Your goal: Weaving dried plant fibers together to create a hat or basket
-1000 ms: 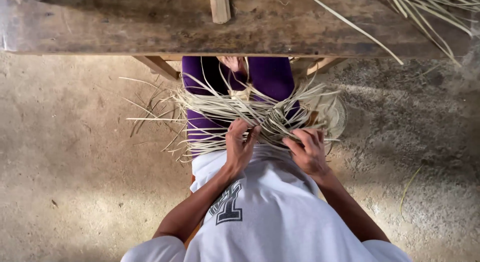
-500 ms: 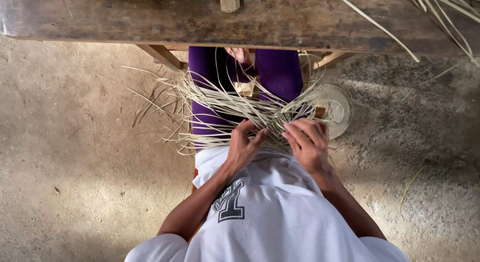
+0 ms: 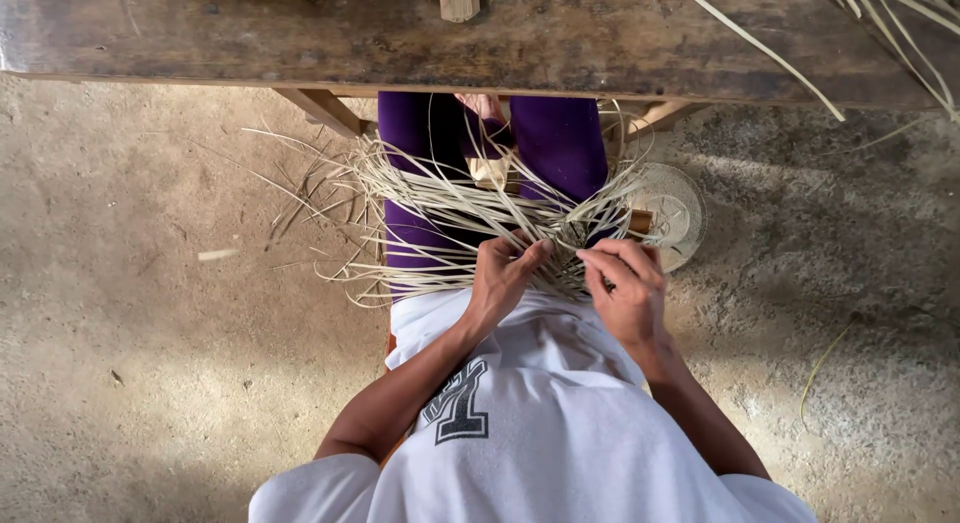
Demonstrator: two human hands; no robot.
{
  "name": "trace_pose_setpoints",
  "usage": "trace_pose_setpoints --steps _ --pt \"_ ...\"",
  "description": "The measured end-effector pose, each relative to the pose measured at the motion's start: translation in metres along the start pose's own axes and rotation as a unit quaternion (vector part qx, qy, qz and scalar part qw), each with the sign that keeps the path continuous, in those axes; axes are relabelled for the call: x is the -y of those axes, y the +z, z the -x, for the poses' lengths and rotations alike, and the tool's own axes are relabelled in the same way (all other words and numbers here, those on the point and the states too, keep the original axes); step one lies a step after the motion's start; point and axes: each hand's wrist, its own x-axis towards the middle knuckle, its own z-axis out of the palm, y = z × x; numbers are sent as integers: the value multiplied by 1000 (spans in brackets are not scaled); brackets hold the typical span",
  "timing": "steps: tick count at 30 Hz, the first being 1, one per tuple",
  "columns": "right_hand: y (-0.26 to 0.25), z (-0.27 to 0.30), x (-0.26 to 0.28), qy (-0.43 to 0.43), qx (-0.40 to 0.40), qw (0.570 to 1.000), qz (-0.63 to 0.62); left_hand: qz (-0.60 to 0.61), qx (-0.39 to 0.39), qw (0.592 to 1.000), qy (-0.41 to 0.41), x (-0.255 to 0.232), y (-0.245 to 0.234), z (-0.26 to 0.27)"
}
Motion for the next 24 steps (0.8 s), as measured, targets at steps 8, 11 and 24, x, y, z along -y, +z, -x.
trace_pose_setpoints --steps 8,11,24 --pt "-14 -13 -5 58 25 998 -18 22 1 1000 -22 18 -3 -1" --pt "-12 -8 -7 59 18 998 -3 38 8 999 -36 31 -3 -3" --pt "14 6 12 -112 -31 993 1 -74 -43 995 60 -22 10 6"
